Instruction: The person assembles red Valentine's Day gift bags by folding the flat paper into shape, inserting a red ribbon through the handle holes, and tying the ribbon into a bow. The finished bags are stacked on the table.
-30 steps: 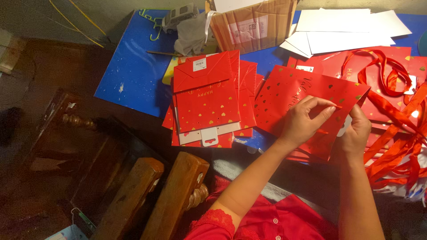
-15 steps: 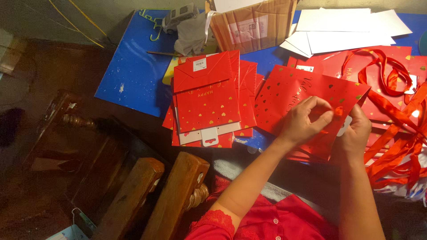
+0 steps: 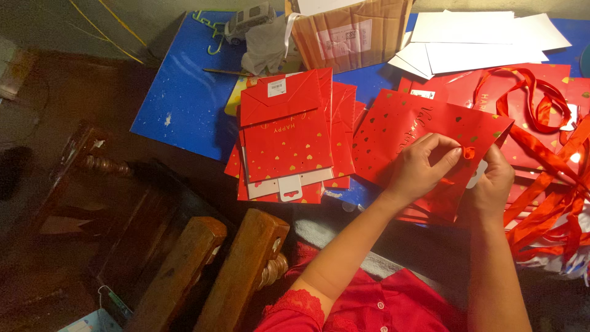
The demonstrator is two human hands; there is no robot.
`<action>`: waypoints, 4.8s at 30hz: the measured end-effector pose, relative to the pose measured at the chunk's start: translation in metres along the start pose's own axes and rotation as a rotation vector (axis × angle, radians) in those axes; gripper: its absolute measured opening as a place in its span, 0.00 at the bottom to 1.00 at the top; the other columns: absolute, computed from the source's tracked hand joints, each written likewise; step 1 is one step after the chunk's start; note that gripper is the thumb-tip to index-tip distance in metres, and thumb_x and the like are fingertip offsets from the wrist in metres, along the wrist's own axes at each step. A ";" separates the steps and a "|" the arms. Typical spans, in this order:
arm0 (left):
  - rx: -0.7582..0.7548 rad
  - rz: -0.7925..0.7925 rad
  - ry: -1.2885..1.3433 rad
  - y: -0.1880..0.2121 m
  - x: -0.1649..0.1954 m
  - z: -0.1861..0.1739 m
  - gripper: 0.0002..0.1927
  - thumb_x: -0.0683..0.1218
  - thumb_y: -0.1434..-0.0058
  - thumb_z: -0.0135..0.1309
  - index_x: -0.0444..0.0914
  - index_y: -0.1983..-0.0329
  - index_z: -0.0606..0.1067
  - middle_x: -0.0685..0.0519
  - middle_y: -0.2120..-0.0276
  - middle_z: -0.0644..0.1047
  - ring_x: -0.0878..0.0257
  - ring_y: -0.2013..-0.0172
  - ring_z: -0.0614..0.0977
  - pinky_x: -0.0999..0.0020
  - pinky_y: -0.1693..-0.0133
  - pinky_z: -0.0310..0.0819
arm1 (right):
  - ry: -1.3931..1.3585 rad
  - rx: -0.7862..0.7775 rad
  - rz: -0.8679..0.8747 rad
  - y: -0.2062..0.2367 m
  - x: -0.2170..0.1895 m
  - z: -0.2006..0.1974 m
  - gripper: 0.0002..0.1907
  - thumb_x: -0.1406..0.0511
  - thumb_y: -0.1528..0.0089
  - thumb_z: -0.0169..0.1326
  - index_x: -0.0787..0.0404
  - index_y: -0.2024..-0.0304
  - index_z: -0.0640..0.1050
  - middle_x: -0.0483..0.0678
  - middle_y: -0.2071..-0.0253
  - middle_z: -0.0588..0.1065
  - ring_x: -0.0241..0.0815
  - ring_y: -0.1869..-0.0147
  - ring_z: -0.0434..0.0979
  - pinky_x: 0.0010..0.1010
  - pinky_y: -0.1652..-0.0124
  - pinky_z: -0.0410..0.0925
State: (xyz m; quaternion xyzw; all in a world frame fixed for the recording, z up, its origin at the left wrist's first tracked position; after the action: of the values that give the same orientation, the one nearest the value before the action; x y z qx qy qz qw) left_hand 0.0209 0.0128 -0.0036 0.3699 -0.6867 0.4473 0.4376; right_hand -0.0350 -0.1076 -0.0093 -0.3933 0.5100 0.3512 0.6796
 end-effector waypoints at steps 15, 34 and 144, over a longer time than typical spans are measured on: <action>-0.025 0.129 -0.078 0.014 0.008 -0.008 0.08 0.49 0.31 0.57 0.40 0.59 0.78 0.54 0.63 0.78 0.60 0.58 0.82 0.67 0.54 0.77 | 0.030 -0.001 0.003 0.004 -0.003 0.002 0.14 0.72 0.29 0.52 0.66 0.41 0.76 0.40 0.47 0.77 0.28 0.46 0.74 0.22 0.47 0.69; -0.010 -0.001 0.015 0.012 -0.003 -0.001 0.13 0.52 0.35 0.58 0.39 0.55 0.75 0.53 0.60 0.80 0.58 0.54 0.84 0.64 0.51 0.77 | 0.099 -0.012 -0.034 0.001 0.007 -0.007 0.12 0.71 0.28 0.52 0.66 0.43 0.76 0.39 0.51 0.76 0.27 0.48 0.72 0.21 0.50 0.67; 0.016 -0.093 0.194 0.016 -0.015 0.007 0.12 0.49 0.29 0.56 0.37 0.51 0.75 0.52 0.59 0.82 0.65 0.60 0.85 0.69 0.58 0.79 | 0.147 -0.011 -0.038 0.004 0.016 -0.012 0.11 0.71 0.29 0.55 0.67 0.44 0.76 0.40 0.50 0.77 0.27 0.48 0.72 0.21 0.49 0.68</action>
State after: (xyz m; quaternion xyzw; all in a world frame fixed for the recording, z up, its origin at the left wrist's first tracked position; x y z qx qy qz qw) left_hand 0.0101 0.0133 -0.0237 0.3599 -0.6198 0.4656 0.5192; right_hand -0.0399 -0.1157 -0.0277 -0.4312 0.5489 0.3112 0.6449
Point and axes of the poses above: each hand's wrist, its own y-axis away from the middle knuckle, its own z-axis out of the palm, x = y × z, the point moved 2 cm from there along -y, towards the middle knuckle
